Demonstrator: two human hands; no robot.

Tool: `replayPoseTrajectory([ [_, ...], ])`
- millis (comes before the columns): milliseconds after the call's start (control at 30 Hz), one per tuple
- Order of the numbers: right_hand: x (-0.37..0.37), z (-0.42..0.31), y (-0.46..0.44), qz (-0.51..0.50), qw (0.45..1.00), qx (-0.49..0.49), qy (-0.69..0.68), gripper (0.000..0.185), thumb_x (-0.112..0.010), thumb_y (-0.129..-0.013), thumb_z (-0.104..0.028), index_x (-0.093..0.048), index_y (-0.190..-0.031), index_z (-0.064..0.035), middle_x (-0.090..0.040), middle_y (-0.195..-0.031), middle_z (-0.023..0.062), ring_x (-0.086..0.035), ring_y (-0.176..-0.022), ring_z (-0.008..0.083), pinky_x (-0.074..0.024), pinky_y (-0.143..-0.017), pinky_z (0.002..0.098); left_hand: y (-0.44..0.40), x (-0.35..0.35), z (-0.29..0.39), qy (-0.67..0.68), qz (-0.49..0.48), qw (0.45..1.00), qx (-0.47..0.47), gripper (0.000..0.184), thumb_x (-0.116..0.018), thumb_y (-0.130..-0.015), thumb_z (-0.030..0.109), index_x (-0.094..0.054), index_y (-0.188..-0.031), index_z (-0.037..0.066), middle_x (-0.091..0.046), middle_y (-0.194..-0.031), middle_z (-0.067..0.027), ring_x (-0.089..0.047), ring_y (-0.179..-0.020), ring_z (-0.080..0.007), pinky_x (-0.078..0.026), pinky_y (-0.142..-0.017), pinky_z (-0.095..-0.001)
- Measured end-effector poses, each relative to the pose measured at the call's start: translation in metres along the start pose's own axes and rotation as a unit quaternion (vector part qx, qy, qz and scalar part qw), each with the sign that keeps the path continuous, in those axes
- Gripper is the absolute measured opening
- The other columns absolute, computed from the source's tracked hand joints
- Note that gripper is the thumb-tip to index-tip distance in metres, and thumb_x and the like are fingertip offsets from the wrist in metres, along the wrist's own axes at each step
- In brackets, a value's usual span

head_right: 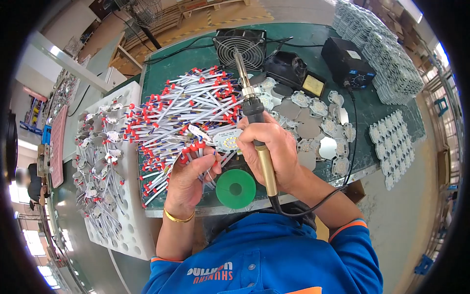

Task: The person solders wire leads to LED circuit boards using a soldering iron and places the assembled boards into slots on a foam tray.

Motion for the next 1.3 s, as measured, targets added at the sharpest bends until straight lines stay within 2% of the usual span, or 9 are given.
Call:
replayPoseTrajectory([
  [333, -0.002, 0.002, 0.003, -0.01, 1.0, 0.007, -0.007, 0.028, -0.063, -0.077, 0.004, -0.045, -0.097, -0.003, -0.058, -0.075, 0.0089, -0.064, -0.074, 0.0311, -0.0479, -0.074, 0.0444, -0.004, 0.003, -0.005, 0.041, -0.006, 0.999, 0.015, 0.019, -0.063, -0.081, 0.015, -0.062, -0.095, 0.002, -0.063, -0.073, -0.0048, -0.046, -0.057, -0.0057, -0.032, -0.051, -0.0196],
  [400, -0.001, 0.003, 0.005, -0.006, 1.0, -0.006, 0.005, 0.028, -0.063, -0.077, 0.003, -0.045, -0.097, -0.0031, -0.058, -0.075, 0.0094, -0.064, -0.074, 0.0315, -0.048, -0.073, 0.0441, -0.005, 0.005, -0.006, 0.053, -0.003, 0.998, 0.018, 0.015, -0.062, -0.078, 0.008, -0.06, -0.091, 0.003, -0.064, -0.077, -0.0091, -0.06, -0.065, -0.0133, -0.039, -0.051, -0.0219],
  [733, 0.001, 0.0, 0.002, -0.001, 0.999, 0.026, 0.024, 0.026, -0.063, -0.077, 0.004, -0.047, -0.095, -0.0031, -0.059, -0.077, 0.0097, -0.064, -0.073, 0.0302, -0.0484, -0.073, 0.0426, -0.004, 0.001, -0.004, 0.047, -0.006, 0.999, 0.023, 0.014, -0.063, -0.078, 0.01, -0.061, -0.091, 0.004, -0.063, -0.076, -0.007, -0.059, -0.065, -0.0124, -0.039, -0.053, -0.0214],
  [833, 0.002, 0.003, 0.005, -0.011, 1.0, 0.016, 0.017, 0.027, -0.063, -0.074, 0.007, -0.048, -0.094, -0.0046, -0.059, -0.077, 0.0113, -0.063, -0.069, 0.0303, -0.0493, -0.067, 0.0421, -0.004, 0.001, -0.004, 0.039, -0.012, 0.999, 0.033, 0.014, -0.063, -0.078, 0.011, -0.061, -0.091, 0.005, -0.063, -0.076, -0.0062, -0.059, -0.066, -0.0123, -0.039, -0.054, -0.0217],
  [900, 0.002, 0.004, 0.002, -0.031, 0.999, 0.029, -0.02, 0.032, -0.066, -0.068, 0.004, -0.05, -0.093, -0.008, -0.056, -0.074, 0.0117, -0.058, -0.061, 0.028, -0.0476, -0.055, 0.0401, -0.005, -0.001, -0.006, 0.029, -0.027, 0.999, 0.032, 0.018, -0.061, -0.083, 0.016, -0.062, -0.094, 0.002, -0.062, -0.075, -0.0045, -0.05, -0.062, -0.0053, -0.032, -0.051, -0.0184],
  [933, 0.005, 0.004, -0.001, -0.032, 0.999, 0.029, -0.021, 0.032, -0.066, -0.068, 0.004, -0.05, -0.093, -0.008, -0.056, -0.074, 0.0117, -0.058, -0.061, 0.028, -0.0476, -0.055, 0.0401, -0.005, -0.001, -0.006, 0.029, -0.026, 0.999, 0.032, 0.018, -0.061, -0.083, 0.016, -0.062, -0.094, 0.002, -0.062, -0.075, -0.0045, -0.05, -0.062, -0.0053, -0.032, -0.051, -0.0184],
  [1033, 0.004, 0.001, -0.003, -0.121, 0.987, 0.109, -0.011, 0.037, -0.065, -0.058, -0.013, -0.052, -0.093, -0.0129, -0.042, -0.065, 0.0053, -0.046, -0.05, 0.0211, -0.0384, -0.042, 0.0316, -0.007, -0.003, -0.006, 0.025, -0.035, 0.999, 0.034, 0.015, -0.061, -0.083, 0.015, -0.062, -0.092, 0.004, -0.062, -0.073, -0.0025, -0.049, -0.06, -0.0041, -0.031, -0.05, -0.0176],
  [1133, 0.004, -0.016, -0.014, -0.204, 0.971, 0.127, 0.018, 0.036, -0.063, -0.054, -0.012, -0.054, -0.089, -0.0138, -0.039, -0.063, 0.0039, -0.046, -0.051, 0.0203, -0.0386, -0.043, 0.0299, -0.008, -0.004, -0.007, 0.035, -0.029, 0.998, 0.036, 0.013, -0.061, -0.084, 0.016, -0.062, -0.09, 0.005, -0.061, -0.071, -0.0011, -0.049, -0.06, -0.0034, -0.03, -0.049, -0.0169],
  [1300, -0.004, -0.026, -0.007, -0.147, 0.972, 0.178, 0.049, 0.033, -0.062, -0.056, -0.01, -0.055, -0.088, -0.0154, -0.044, -0.069, 0.0052, -0.05, -0.055, 0.0192, -0.0409, -0.045, 0.029, -0.002, -0.011, -0.004, 0.036, 0.027, 0.999, 0.006, 0.012, -0.061, -0.084, 0.017, -0.062, -0.089, 0.006, -0.06, -0.07, 0.0004, -0.047, -0.058, -0.0028, -0.03, -0.049, -0.0162],
])
Point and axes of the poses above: each hand's wrist, its own y-axis away from the middle knuckle, its own x-axis out of the back of the hand, z = x × y, the point moved 4 cm from there along -y, towards the middle knuckle
